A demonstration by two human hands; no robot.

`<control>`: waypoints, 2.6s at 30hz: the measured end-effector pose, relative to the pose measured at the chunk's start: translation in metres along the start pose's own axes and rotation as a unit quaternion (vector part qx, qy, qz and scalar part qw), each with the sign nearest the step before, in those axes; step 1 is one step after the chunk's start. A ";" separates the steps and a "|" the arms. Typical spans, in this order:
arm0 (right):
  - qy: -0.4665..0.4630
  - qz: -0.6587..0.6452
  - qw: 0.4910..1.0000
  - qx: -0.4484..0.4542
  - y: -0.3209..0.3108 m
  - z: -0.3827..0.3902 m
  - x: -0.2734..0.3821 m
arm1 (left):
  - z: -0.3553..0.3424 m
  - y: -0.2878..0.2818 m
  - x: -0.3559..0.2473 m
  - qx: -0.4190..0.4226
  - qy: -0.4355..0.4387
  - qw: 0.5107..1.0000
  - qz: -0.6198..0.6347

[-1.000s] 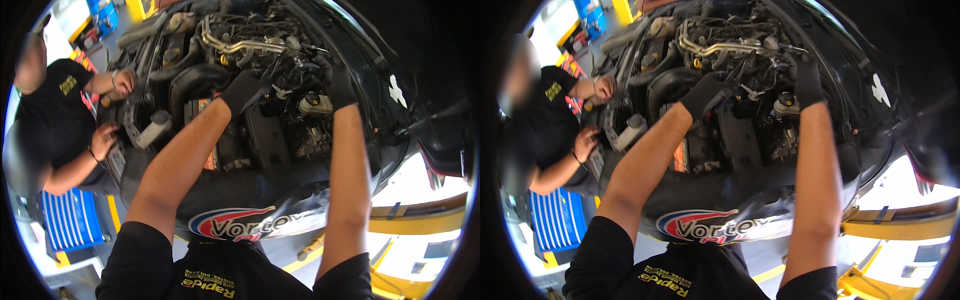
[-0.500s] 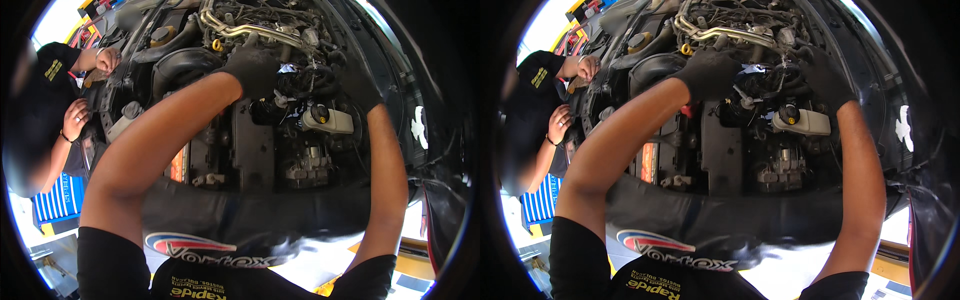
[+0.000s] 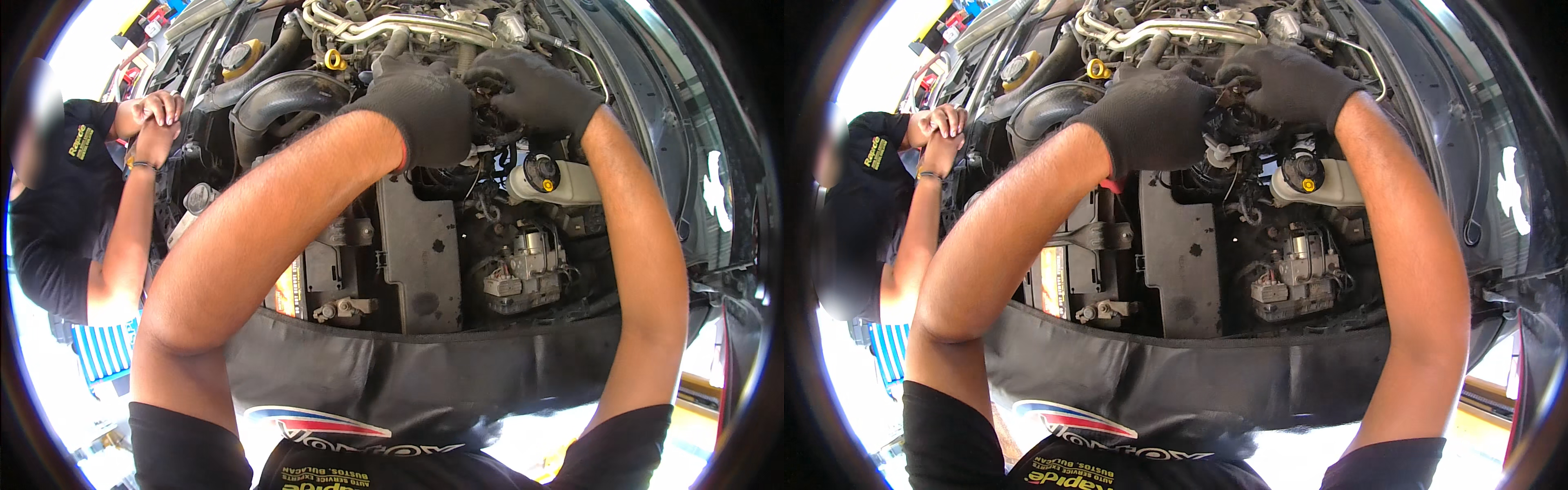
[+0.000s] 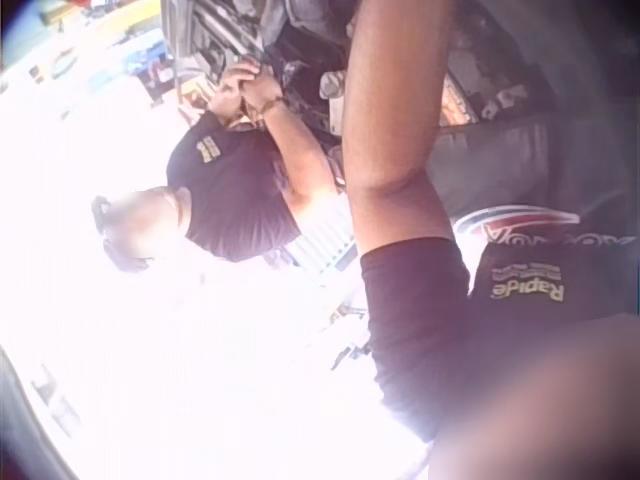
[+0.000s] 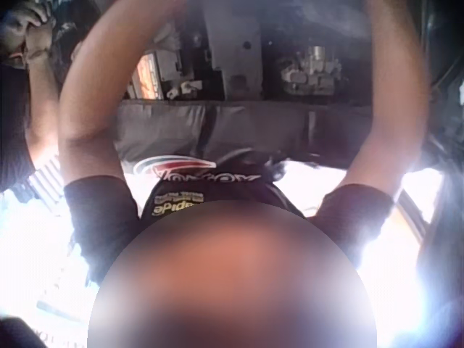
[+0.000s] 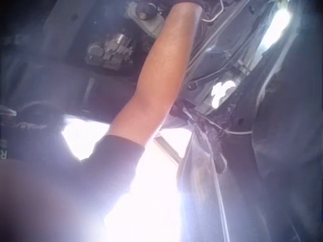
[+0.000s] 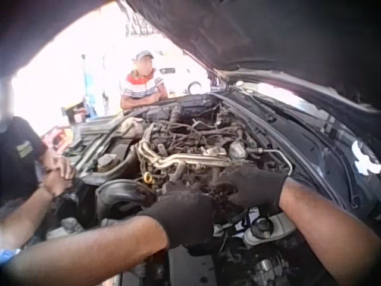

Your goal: The person works on a car engine with the hood open, manipulating hoses and components near the battery and alternator. He removes a black plastic cover and wipes parts with a cloth while another person assists nearby.

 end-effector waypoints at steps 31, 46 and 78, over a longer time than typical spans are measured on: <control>0.008 -0.112 0.972 0.206 0.029 -0.063 -0.008 | -0.003 -0.019 0.010 0.079 0.024 0.995 -0.064; 0.012 0.103 0.994 -0.025 -0.007 0.032 -0.032 | -0.023 -0.030 0.035 0.030 0.130 0.983 -0.129; -0.005 0.085 0.996 0.001 0.006 0.017 -0.057 | -0.007 -0.029 -0.010 0.106 0.029 0.993 -0.031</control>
Point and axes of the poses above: each hand's wrist, its own z-axis away from the middle knuckle, its own y-axis out of the palm, x = y × z, the point moved 7 cm from there along -z, towards the middle knuckle, and after that the axes turned 4 degrees about y, right-handed, at the moved point
